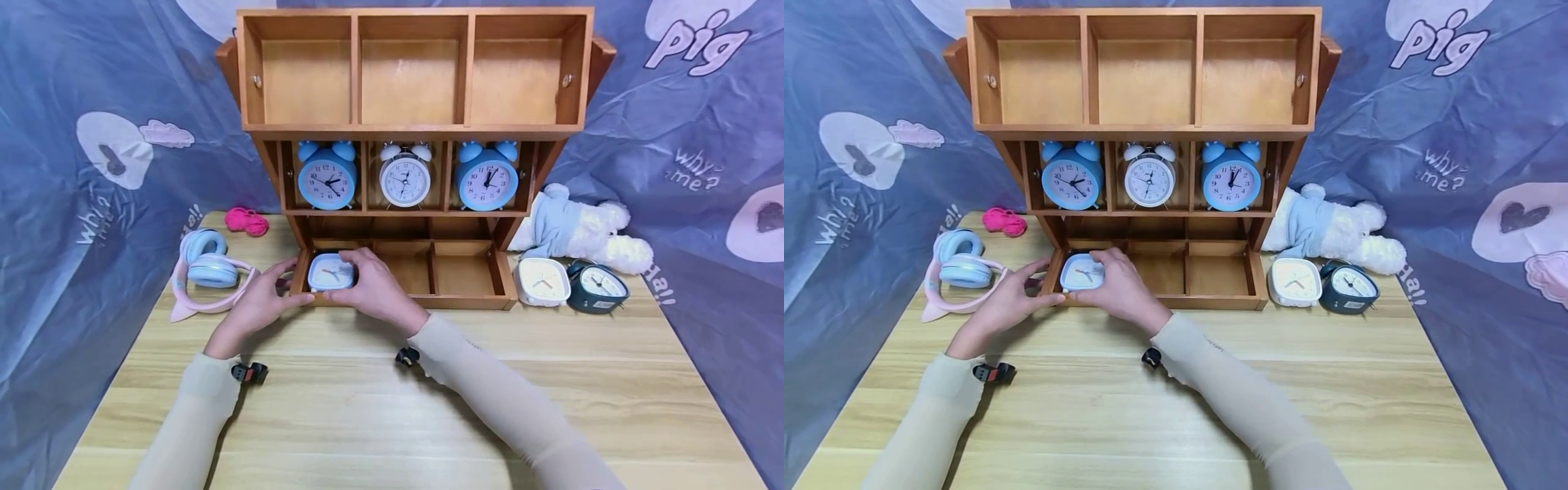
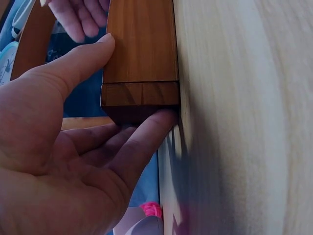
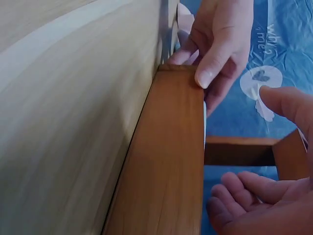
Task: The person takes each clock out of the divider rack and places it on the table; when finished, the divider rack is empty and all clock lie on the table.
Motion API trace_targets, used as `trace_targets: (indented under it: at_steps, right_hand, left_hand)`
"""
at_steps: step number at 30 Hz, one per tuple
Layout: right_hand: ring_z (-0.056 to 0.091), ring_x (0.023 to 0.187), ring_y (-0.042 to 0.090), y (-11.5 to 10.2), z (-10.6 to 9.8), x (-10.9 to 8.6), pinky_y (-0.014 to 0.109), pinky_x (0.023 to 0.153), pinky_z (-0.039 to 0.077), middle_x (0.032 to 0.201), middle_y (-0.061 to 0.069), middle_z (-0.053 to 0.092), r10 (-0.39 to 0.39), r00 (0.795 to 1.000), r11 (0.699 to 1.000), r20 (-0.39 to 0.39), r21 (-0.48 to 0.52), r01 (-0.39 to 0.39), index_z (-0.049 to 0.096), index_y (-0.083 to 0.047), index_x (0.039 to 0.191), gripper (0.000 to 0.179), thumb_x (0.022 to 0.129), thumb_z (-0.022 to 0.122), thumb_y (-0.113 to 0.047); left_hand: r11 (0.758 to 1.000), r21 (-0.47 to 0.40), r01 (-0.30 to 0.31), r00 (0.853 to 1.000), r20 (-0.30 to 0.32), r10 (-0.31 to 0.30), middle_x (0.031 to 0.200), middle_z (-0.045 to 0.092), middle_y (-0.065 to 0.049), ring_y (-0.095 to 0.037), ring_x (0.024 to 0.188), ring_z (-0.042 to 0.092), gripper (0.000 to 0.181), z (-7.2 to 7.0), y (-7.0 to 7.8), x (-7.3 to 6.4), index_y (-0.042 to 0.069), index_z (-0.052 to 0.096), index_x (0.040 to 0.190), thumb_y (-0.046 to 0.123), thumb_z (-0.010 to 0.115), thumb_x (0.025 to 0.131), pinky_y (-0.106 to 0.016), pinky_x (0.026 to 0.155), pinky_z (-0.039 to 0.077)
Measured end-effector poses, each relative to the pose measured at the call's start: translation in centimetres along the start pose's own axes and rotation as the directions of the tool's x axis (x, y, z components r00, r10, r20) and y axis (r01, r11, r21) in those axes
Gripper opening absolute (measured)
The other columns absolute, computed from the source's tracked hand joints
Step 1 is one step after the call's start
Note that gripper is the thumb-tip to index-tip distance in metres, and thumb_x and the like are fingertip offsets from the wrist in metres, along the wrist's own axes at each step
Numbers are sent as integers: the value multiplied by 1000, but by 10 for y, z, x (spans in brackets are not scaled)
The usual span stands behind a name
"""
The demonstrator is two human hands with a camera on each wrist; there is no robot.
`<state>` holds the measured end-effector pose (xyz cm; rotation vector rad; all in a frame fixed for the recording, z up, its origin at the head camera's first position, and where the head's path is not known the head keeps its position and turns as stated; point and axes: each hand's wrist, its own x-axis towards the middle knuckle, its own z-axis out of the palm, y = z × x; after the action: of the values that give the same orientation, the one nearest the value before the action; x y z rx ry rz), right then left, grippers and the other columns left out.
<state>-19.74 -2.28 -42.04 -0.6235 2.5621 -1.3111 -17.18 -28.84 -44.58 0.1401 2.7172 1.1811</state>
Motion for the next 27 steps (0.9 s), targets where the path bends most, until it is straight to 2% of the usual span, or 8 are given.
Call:
trace_targets:
  at_steps: [3,8,11,16,21,27]
  right_hand:
    - [61,137,32,-5,9,4,52,119,55,159,14,58,24,1000,1000,-15,-13,-24,53,-5,164,93,88,96,-38]
    - [56,144,35,-12,23,13,54,122,54,167,21,48,72,995,996,-68,-39,-75,46,-4,168,103,86,97,-39]
    - [53,147,37,-15,30,18,53,123,53,166,22,48,84,991,994,-105,-66,-92,46,-2,167,103,85,97,-39]
    - [54,146,37,-16,36,26,49,126,51,160,21,53,83,987,980,-136,-171,-106,47,0,165,103,86,97,-41]
    - [52,149,39,-16,40,30,49,130,47,163,22,50,103,986,970,-128,-206,-128,45,3,166,106,86,97,-44]
    - [45,157,40,-22,43,32,48,135,41,171,21,42,173,981,952,-83,-241,-188,36,4,171,114,89,94,-50]
  left_hand:
    - [1000,2,1,1000,5,-1,174,46,-28,-50,143,66,96,0,-1,0,2,34,175,37,86,101,-47,95,66]
    - [1000,4,-6,1000,9,6,173,47,-28,-51,142,66,95,0,-1,-1,1,33,174,37,85,103,-54,102,65]
    - [1000,-6,-17,1000,9,17,173,47,-29,-53,142,66,93,0,-1,-1,0,33,174,32,85,103,-57,102,65]
    - [999,-10,-30,999,10,30,173,46,-30,-54,142,65,93,1,0,0,-1,34,174,30,85,103,-58,105,64]
    - [1000,-9,-18,1000,10,18,173,46,-29,-54,143,64,93,0,0,-1,1,34,174,31,85,103,-58,105,64]
    - [999,-24,-41,999,5,42,174,45,-29,-53,143,64,89,1,-4,0,1,33,174,20,83,103,-60,110,61]
